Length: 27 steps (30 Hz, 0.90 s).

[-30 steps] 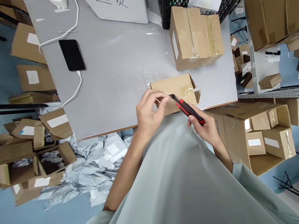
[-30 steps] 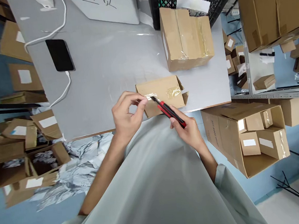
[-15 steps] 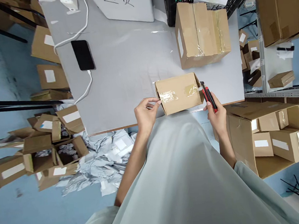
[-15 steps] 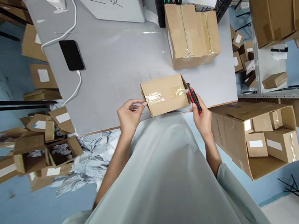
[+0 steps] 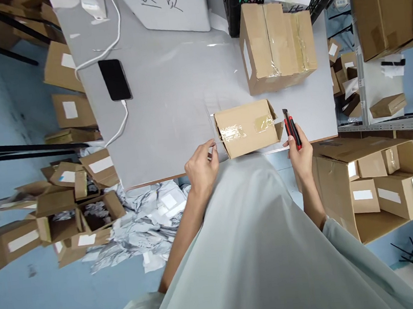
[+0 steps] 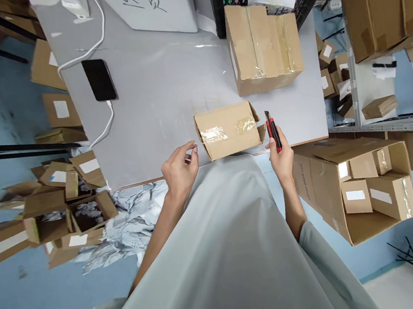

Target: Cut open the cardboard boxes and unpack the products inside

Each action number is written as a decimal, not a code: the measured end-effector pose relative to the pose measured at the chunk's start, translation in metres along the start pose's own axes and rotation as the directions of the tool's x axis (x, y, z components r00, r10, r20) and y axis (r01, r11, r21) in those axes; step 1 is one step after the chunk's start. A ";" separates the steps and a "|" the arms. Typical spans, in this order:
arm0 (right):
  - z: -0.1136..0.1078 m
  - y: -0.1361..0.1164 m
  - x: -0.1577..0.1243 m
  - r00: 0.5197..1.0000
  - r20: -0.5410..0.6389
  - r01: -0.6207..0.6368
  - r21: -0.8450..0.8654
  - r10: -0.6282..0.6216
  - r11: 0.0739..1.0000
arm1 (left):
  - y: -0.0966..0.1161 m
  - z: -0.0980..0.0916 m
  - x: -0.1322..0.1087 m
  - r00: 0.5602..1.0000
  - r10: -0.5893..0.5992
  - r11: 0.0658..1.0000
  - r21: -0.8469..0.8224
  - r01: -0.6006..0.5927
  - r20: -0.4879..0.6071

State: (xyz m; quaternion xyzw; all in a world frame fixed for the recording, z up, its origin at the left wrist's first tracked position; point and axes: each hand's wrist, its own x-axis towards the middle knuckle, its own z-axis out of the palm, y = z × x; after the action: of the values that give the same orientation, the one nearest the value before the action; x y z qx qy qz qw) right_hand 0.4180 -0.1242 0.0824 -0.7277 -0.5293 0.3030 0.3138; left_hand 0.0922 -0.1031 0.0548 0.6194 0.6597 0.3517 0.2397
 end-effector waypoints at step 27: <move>0.122 0.080 0.073 0.936 0.154 -0.321 0.016 0.315 0.947 | -0.043 -0.075 0.047 0.884 0.072 0.979 0.138 -0.151 0.463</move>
State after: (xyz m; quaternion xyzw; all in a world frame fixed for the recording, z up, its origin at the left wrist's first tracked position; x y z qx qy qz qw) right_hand 0.3889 -0.0569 -0.0628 -0.7724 -0.4203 0.4142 0.2349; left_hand 0.0029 -0.0681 0.0756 0.7396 0.5759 0.1526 0.3131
